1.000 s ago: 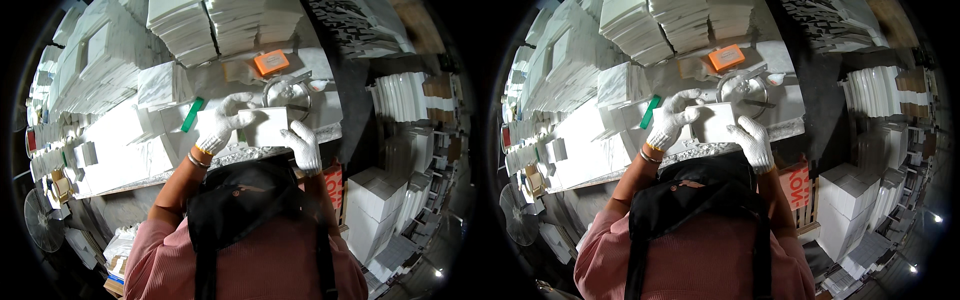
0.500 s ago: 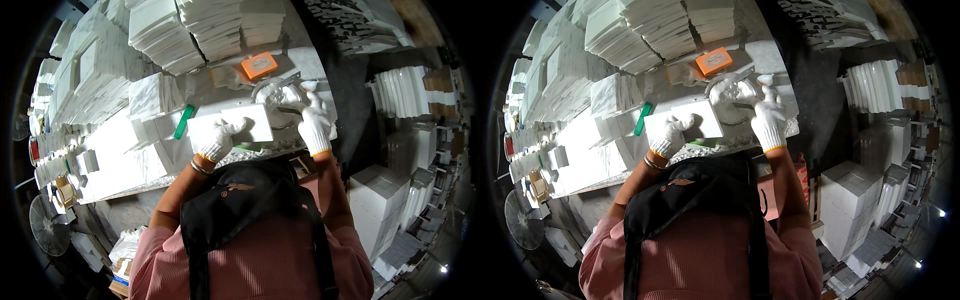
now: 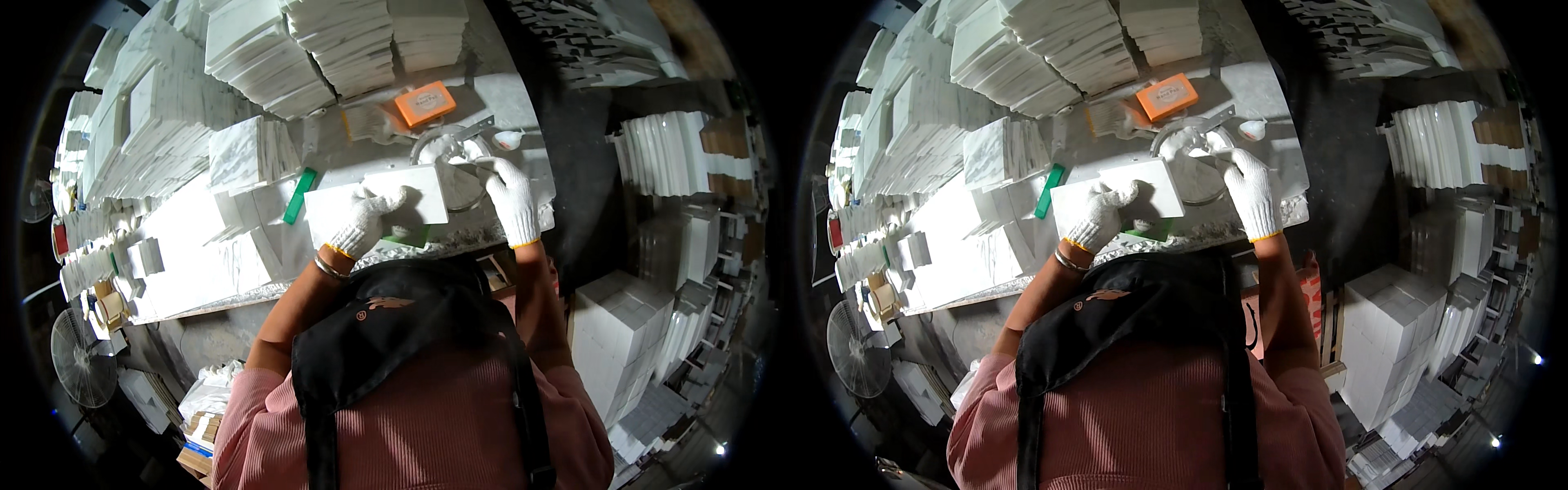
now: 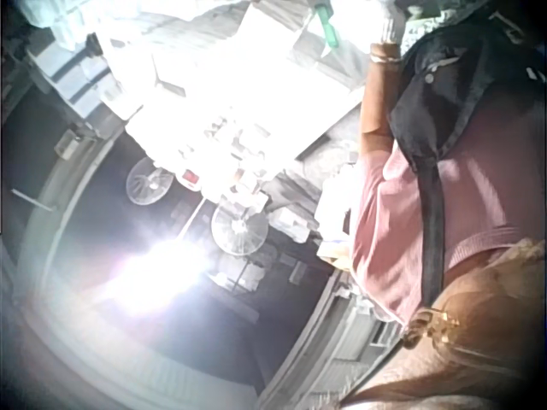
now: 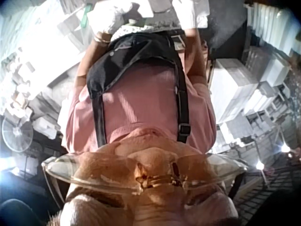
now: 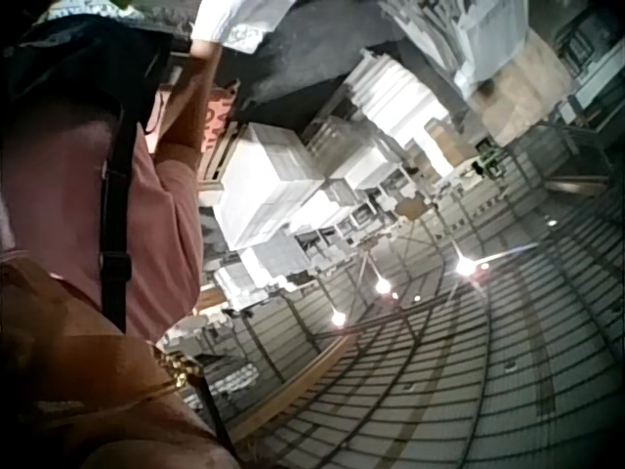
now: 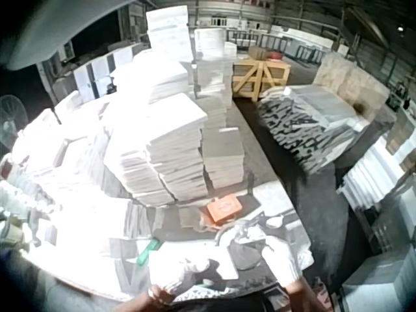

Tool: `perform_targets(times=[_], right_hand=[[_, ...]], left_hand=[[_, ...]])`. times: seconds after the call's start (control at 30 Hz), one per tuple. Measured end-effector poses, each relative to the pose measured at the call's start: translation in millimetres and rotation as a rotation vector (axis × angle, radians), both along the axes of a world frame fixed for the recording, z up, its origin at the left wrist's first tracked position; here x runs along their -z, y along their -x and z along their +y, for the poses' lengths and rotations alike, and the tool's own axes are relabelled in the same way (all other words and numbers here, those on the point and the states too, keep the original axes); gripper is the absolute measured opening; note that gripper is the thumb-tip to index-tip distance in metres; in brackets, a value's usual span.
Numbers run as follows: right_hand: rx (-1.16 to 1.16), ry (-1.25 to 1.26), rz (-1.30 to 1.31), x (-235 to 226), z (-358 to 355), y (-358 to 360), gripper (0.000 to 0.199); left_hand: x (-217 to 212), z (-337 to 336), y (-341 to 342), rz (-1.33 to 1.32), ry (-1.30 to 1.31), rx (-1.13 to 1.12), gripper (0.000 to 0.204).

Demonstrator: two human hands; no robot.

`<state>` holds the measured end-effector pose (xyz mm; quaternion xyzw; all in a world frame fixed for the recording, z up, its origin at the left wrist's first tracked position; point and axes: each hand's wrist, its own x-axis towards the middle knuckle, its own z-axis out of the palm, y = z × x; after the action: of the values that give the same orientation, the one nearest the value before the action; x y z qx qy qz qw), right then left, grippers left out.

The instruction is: The person applies a white paste to the edges of small white rectangular tiles using a metal spatula, then rubs the edges with a green abrasive block. The person repeats this process on multiple tiles, stacking the finished pieces on the table.

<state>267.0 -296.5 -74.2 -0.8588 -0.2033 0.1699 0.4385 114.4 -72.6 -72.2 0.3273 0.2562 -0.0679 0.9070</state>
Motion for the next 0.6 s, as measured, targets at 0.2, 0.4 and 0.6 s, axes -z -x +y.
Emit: perform_targets(times=[0.2,0.4,0.6], right_hand=[[0.069,-0.032,-0.033,34.2,11.2,-1.1,0.017],[0.104,-0.118,0.268,10.5,8.4,-1.9,0.02],[0.23,-0.267,0.361,-58.7,14.6,17.6,0.023]], left_hand=[[8.4,-2.7,-2.9,-0.034,-0.08,-0.025,0.021],[16.8,-3.3,-2.1,-0.014,-0.085,-0.055,0.017],[17.8,-3.3,-7.1,-0.03,-0.141,-0.005,0.018]])
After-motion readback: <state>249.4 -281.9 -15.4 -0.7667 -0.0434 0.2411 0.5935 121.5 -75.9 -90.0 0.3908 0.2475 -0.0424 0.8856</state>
